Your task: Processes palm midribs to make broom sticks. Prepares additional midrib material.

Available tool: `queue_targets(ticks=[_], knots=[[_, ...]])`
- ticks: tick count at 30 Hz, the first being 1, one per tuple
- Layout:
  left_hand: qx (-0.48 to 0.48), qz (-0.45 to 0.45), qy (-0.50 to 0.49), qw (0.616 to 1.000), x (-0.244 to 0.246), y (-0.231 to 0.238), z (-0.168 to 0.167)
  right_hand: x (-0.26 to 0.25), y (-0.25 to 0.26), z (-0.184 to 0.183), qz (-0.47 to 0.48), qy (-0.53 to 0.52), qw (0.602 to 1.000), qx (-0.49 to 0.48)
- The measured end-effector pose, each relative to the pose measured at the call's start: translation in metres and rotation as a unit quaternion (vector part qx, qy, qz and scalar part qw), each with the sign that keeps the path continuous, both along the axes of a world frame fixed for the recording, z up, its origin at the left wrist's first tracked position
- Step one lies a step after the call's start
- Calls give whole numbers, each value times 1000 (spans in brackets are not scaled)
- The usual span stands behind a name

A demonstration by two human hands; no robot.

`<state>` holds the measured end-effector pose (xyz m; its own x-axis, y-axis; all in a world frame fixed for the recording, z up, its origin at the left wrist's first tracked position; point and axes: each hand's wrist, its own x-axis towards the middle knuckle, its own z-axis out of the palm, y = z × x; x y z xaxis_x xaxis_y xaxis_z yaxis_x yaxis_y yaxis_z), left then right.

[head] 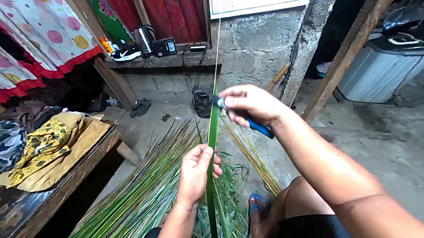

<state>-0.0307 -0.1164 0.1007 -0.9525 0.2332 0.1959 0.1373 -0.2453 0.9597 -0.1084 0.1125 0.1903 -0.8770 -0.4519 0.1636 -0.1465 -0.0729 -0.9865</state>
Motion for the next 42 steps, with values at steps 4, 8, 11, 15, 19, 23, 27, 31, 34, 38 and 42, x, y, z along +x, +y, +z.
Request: queue_targets(ticks=[4, 8, 11, 15, 19, 23, 27, 31, 34, 38, 42], knots=[[9, -21, -16, 1000, -8, 3, 12, 21, -3, -55, 138, -1, 990, -17], [79, -89, -100, 988, -1, 1, 15, 16, 0, -64, 166, 65, 983, -37], [129, -137, -138, 972, 6, -3, 13, 6, 3, -59, 147, 102, 982, -53], [154, -137, -140, 968, 13, -4, 11, -6, 4, -53, 160, 129, 977, -52], [164, -129, -142, 968, 15, -8, 10, -16, -3, -43, 144, 145, 977, -66], [167, -121, -135, 969, 17, -18, 2, -31, -8, -14, 107, 139, 981, -81], [169, -101, -124, 973, 17, -27, -4, -44, -13, 14, 10, 96, 988, -122], [165, -98, -140, 971, 13, -31, -2, -21, -16, -2, -15, 46, 996, -72], [179, -147, -185, 955, 5, -32, -1, -4, -25, -45, 114, 33, 992, -45], [221, -211, -227, 925, 0, -30, -2, 0, -27, -58, 150, 65, 984, -68], [274, -263, -226, 897, 0, -30, -2, -14, -22, -39, 147, 95, 983, -55]])
